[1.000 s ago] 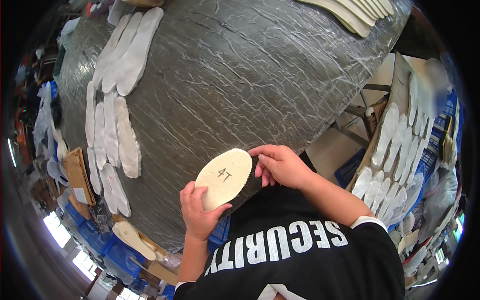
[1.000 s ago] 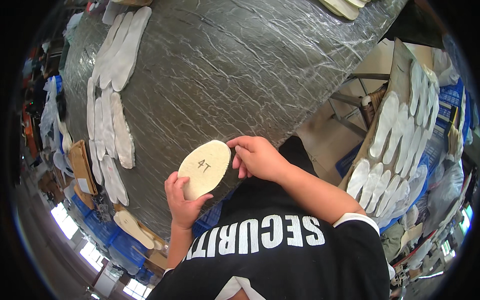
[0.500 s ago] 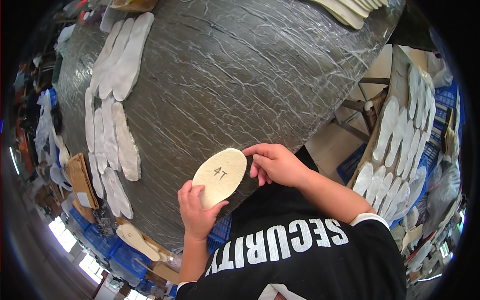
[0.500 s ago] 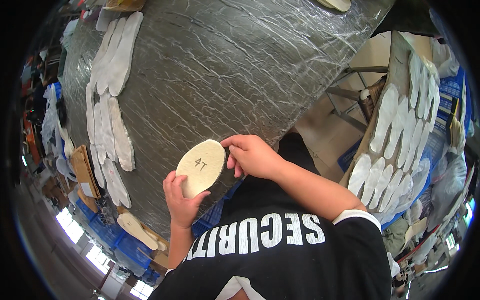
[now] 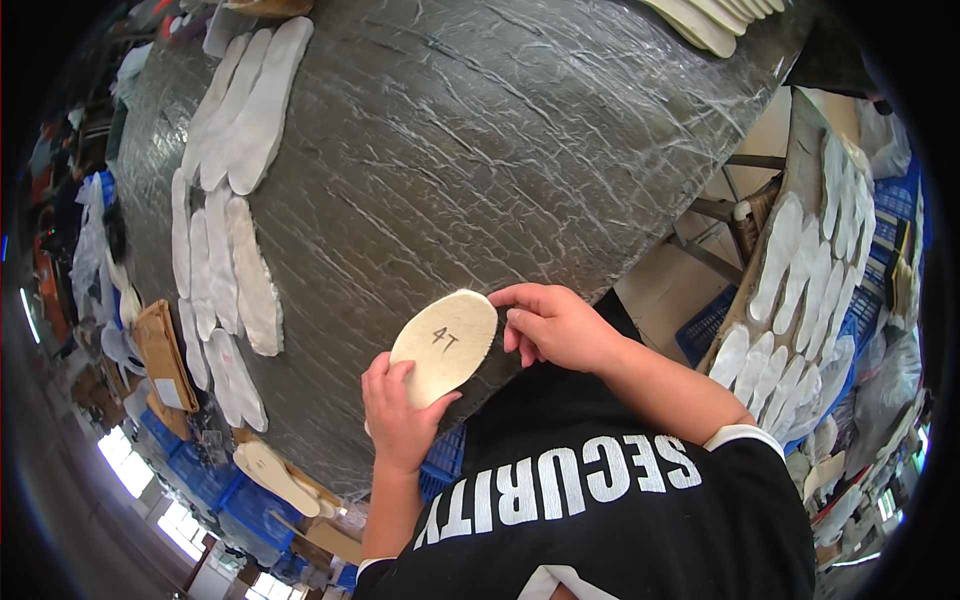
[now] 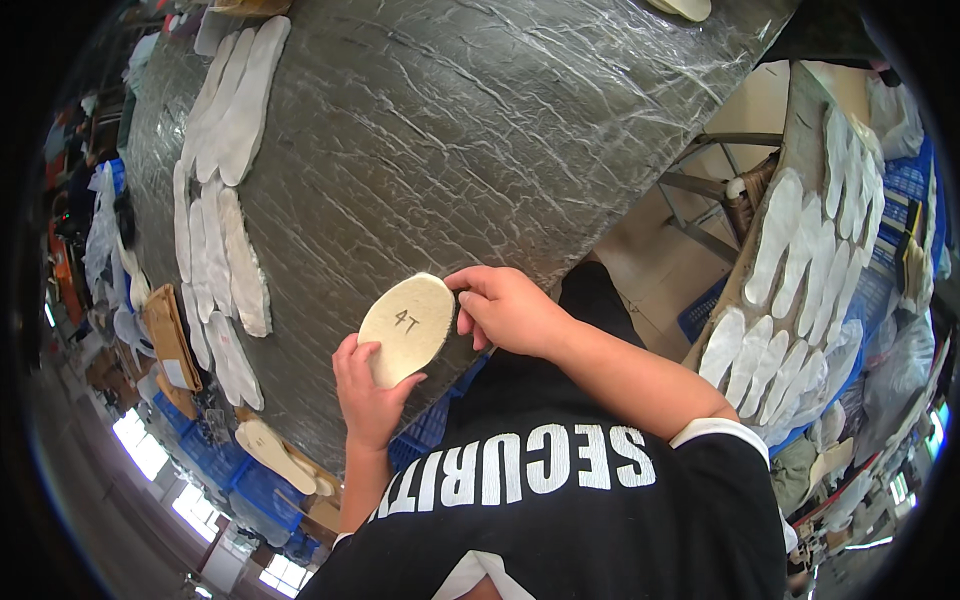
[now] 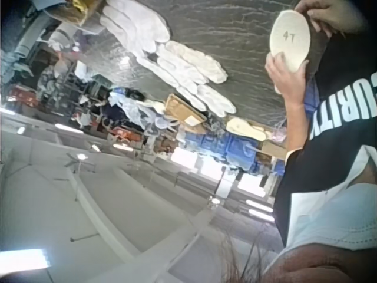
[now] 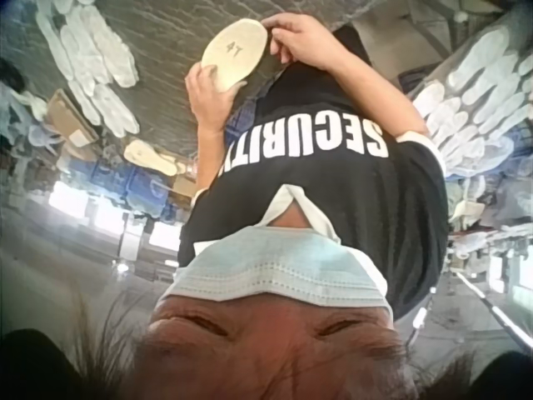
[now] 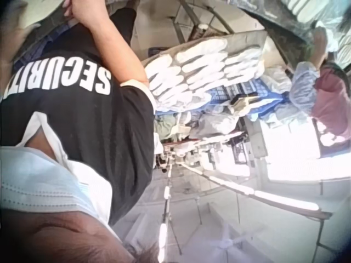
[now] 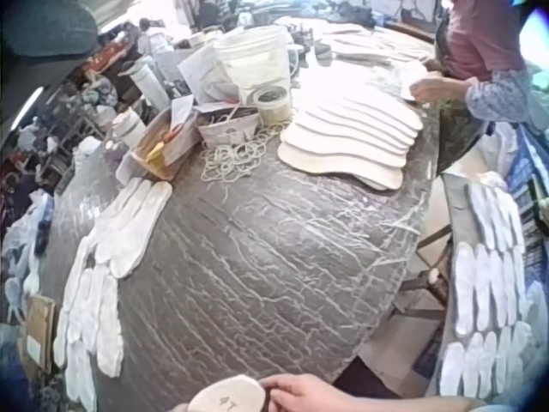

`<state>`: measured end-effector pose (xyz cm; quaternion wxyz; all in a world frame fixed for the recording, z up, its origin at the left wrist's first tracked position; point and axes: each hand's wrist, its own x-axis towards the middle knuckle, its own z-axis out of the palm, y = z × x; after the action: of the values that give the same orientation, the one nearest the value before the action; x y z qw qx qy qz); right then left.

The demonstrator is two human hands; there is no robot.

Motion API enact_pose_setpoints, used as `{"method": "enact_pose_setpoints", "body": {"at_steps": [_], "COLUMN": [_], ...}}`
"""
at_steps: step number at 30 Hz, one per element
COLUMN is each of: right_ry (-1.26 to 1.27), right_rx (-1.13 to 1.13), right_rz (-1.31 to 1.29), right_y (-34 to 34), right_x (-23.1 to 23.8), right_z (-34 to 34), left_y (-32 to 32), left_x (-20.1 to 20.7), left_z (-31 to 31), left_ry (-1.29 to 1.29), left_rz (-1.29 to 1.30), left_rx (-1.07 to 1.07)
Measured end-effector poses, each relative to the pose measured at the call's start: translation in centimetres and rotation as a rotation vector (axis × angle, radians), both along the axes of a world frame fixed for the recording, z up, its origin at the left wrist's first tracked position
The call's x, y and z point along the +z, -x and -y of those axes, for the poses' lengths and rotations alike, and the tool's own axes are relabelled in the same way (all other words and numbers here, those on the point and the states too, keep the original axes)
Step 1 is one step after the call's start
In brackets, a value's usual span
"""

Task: Organizing and stacking white shoe insoles on a production table.

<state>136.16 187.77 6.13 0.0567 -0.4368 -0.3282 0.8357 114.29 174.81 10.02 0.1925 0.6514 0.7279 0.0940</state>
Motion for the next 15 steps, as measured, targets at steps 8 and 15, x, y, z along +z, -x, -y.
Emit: {"method": "enact_pose_setpoints", "body": {"at_steps": [8,15], "right_ry": [-1.077,-1.436], "right_rx": [0.298,0.626], "right_rz": [0.185,0.121], "right_y": [1.4,4.9], "right_x": [1.7,0.2], "right_z": [0.5,0.7], "left_y": [0.2,0.4], "left_x": [-0.3,0.8], "left_z": [0.5,0.3], "left_ry": [0.040,0.030], "left_rz": [0.010,0.019], "left_rx": [0.021,0.050]}}
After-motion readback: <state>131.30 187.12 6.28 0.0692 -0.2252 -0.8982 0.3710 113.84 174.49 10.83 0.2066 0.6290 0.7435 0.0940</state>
